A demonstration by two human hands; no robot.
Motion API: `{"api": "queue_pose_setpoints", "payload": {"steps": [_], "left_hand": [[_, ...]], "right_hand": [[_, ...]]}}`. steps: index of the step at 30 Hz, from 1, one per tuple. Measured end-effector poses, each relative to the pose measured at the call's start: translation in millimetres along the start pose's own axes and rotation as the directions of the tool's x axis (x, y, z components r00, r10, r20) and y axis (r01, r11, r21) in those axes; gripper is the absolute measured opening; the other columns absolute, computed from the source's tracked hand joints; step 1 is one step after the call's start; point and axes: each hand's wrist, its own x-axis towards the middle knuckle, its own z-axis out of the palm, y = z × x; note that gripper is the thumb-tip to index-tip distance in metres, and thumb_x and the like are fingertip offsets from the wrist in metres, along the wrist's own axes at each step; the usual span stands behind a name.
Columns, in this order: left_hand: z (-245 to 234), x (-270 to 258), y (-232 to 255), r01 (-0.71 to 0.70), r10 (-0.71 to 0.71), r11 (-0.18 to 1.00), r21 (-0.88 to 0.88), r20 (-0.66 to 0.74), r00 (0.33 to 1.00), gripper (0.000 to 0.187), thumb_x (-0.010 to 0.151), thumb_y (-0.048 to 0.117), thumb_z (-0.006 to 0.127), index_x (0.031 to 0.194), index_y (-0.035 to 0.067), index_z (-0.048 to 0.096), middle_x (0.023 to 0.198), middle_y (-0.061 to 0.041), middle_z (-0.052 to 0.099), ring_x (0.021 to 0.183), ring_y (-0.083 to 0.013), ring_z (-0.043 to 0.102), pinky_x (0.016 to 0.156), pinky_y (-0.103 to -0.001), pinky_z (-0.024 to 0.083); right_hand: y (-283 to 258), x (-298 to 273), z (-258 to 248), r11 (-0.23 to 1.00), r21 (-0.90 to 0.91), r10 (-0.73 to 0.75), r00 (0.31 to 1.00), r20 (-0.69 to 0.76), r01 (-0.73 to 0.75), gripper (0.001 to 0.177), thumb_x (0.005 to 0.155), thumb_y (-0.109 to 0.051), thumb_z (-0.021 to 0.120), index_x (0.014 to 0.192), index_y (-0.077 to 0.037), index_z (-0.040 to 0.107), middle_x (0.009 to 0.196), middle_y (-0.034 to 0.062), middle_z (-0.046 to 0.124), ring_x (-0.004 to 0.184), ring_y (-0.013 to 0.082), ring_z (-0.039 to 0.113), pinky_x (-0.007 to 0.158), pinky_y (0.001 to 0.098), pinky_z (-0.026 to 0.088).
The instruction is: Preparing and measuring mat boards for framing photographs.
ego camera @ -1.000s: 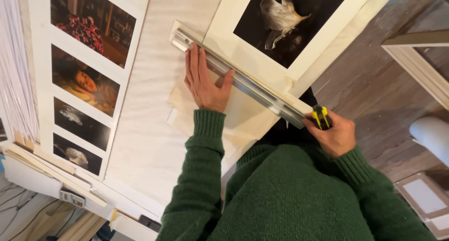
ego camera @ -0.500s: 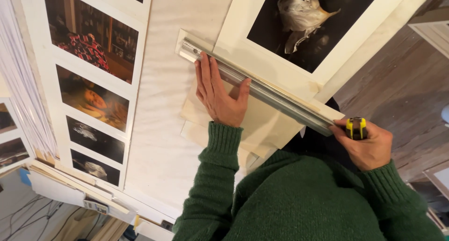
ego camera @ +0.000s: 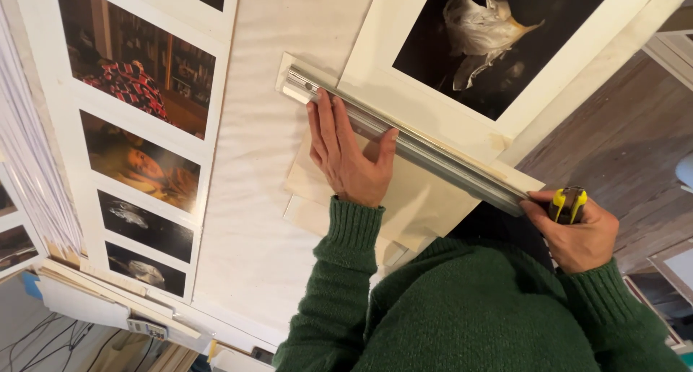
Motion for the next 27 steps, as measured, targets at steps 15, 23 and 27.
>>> {"api": "queue_pose_setpoints", "payload": {"steps": [15, 23, 27], "left_hand": [[1.6, -2.2, 1.1, -0.022, 0.022, 0.999, 0.028, -0.005, 1.0, 0.089, 0.099, 0.057, 0.066, 0.161, 0.001, 0.035, 0.172, -0.013, 0.029, 0.161, -0.0376, 0.027, 0.127, -0.056, 0.028], [2.0, -3.0, 0.7, -0.012, 0.013, 0.999, 0.037, -0.01, 1.0, 0.09, 0.099, 0.058, 0.067, 0.161, 0.001, 0.034, 0.172, -0.012, 0.029, 0.161, -0.037, 0.027, 0.127, -0.054, 0.029], [0.3, -1.2, -0.1, -0.023, 0.024, 0.999, 0.032, -0.017, 1.0, 0.09, 0.099, 0.057, 0.066, 0.161, 0.001, 0.034, 0.172, -0.012, 0.029, 0.161, -0.0377, 0.028, 0.127, -0.055, 0.029]], "right_hand": [[-3.2, -1.4, -1.3, 0.998, -0.012, 0.054, 0.998, -0.015, -0.054, 0.02, 0.09, -0.007, 0.083, 0.108, -0.002, 0.077, 0.092, 0.002, 0.072, 0.08, 0.0063, 0.062, 0.071, 0.0226, 0.052], [-0.8, -2.1, 1.3, 0.998, 0.044, 0.041, 0.999, -0.014, -0.041, 0.019, 0.091, -0.008, 0.082, 0.108, -0.002, 0.077, 0.093, 0.0016, 0.073, 0.081, 0.006, 0.064, 0.074, 0.0224, 0.054], [-2.5, -0.3, 1.9, 0.999, 0.01, 0.038, 0.999, -0.01, -0.038, 0.02, 0.091, -0.01, 0.083, 0.108, -0.003, 0.077, 0.093, 0.0022, 0.073, 0.08, 0.0069, 0.064, 0.072, 0.0238, 0.054]]}}
